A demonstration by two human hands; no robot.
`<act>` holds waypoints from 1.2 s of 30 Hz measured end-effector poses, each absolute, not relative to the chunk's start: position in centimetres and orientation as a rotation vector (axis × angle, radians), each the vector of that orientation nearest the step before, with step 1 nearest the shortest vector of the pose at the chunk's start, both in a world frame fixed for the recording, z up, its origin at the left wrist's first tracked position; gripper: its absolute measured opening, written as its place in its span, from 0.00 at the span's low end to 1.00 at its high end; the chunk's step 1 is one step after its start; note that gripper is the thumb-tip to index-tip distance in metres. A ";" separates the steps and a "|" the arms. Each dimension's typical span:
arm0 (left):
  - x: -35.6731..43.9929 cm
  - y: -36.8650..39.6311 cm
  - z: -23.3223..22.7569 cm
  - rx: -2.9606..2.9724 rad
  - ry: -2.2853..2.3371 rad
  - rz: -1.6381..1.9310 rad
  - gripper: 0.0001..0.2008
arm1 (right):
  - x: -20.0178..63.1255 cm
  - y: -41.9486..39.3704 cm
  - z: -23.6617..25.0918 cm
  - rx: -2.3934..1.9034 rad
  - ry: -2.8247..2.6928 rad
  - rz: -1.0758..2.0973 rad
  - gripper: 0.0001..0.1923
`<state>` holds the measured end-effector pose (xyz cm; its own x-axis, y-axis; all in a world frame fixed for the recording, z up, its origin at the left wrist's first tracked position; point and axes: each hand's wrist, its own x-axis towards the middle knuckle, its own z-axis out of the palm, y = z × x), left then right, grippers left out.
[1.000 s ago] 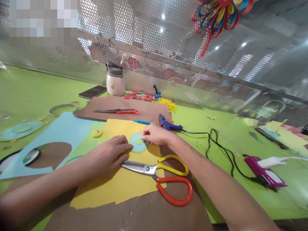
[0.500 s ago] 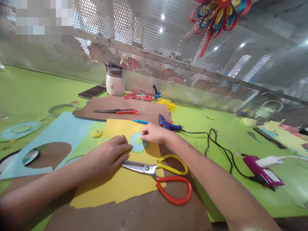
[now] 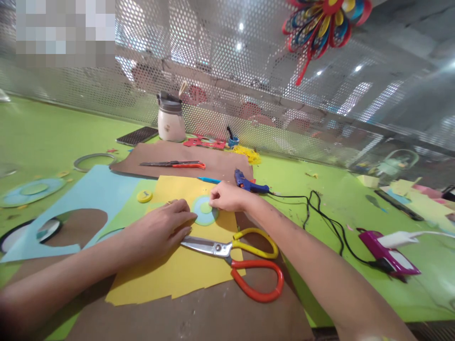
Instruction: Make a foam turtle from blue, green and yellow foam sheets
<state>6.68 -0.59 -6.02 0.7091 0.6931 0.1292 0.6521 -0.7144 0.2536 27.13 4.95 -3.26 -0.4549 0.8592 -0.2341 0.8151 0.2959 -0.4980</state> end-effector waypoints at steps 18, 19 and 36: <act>6.7 -0.7 -6.0 2.706 1.086 0.333 0.13 | 29.2 4.3 -4.1 -1.572 -2.227 0.568 0.08; 6.7 -0.7 -5.9 2.703 1.093 0.326 0.13 | 29.2 3.7 -4.4 -1.553 -2.230 0.536 0.10; 6.9 -0.8 -5.7 2.768 1.072 0.292 0.14 | 27.3 -2.8 -6.2 -1.290 -2.552 -0.200 0.23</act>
<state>6.89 -0.79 -5.74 0.7244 0.6782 0.1235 0.6473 -0.7308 0.2165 27.26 -2.83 -6.17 -0.5650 0.7674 0.3031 0.8053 0.5929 -0.0001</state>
